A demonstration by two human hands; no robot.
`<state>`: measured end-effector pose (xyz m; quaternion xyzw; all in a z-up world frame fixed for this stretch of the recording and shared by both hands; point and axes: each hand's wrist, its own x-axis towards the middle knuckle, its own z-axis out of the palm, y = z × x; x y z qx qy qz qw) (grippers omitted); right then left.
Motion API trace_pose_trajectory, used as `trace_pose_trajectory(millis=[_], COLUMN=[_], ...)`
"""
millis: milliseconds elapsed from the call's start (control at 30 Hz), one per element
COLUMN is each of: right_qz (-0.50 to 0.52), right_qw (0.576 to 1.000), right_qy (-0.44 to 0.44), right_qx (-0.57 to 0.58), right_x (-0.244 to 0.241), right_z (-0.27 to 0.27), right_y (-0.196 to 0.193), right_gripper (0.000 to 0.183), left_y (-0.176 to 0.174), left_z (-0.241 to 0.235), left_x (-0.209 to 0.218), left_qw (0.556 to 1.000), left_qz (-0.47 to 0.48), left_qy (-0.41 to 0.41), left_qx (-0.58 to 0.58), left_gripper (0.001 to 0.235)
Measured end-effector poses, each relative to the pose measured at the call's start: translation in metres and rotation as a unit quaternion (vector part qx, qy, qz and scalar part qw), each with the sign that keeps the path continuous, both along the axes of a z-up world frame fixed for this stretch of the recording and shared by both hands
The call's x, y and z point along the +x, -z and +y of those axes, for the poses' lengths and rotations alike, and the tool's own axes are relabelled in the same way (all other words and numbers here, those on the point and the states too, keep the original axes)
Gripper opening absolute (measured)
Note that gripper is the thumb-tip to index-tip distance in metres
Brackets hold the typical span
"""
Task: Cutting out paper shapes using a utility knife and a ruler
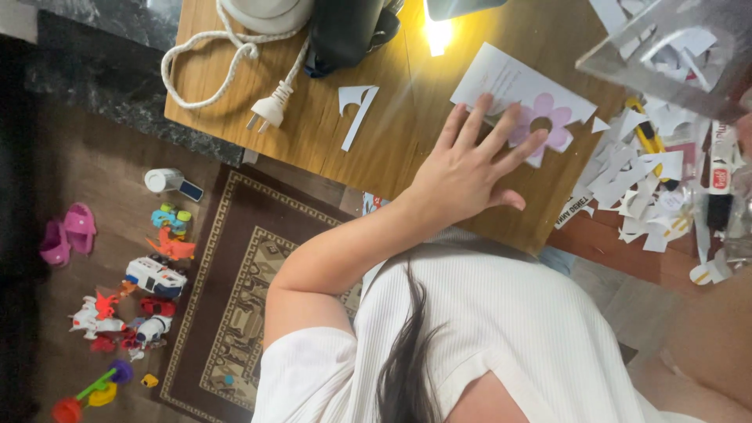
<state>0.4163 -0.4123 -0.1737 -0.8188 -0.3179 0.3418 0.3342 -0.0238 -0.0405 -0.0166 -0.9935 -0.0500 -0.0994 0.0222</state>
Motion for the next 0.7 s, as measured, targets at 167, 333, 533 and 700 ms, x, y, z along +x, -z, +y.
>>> trace_pose_trajectory(millis=[167, 333, 533, 700], right_qz=[0.085, -0.09, -0.145, -0.34], right_qw=[0.945, 0.979, 0.982, 0.91], right_qy=[0.08, 0.113, -0.111, -0.238], right_qx=[-0.306, -0.144, -0.054, -0.016], right_x=[0.035, -0.134, -0.167, -0.179], right_z=[-0.079, 0.063, 0.165, 0.204], right_y=[0.15, -0.113, -0.189, -0.17], right_gripper=[0.066, 0.05, 0.038, 0.052], left_y=[-0.011, -0.021, -0.063, -0.072], left_z=[0.031, 0.057, 0.072, 0.055], left_x=[-0.008, -0.025, -0.032, -0.018], left_qw=[0.99, 0.98, 0.956, 0.949], left_qz=[-0.05, -0.09, -0.238, -0.252], left_qy=[0.08, 0.125, 0.137, 0.153], left_qx=[-0.108, -0.127, -0.107, -0.115], left_gripper=[0.087, 0.08, 0.039, 0.022])
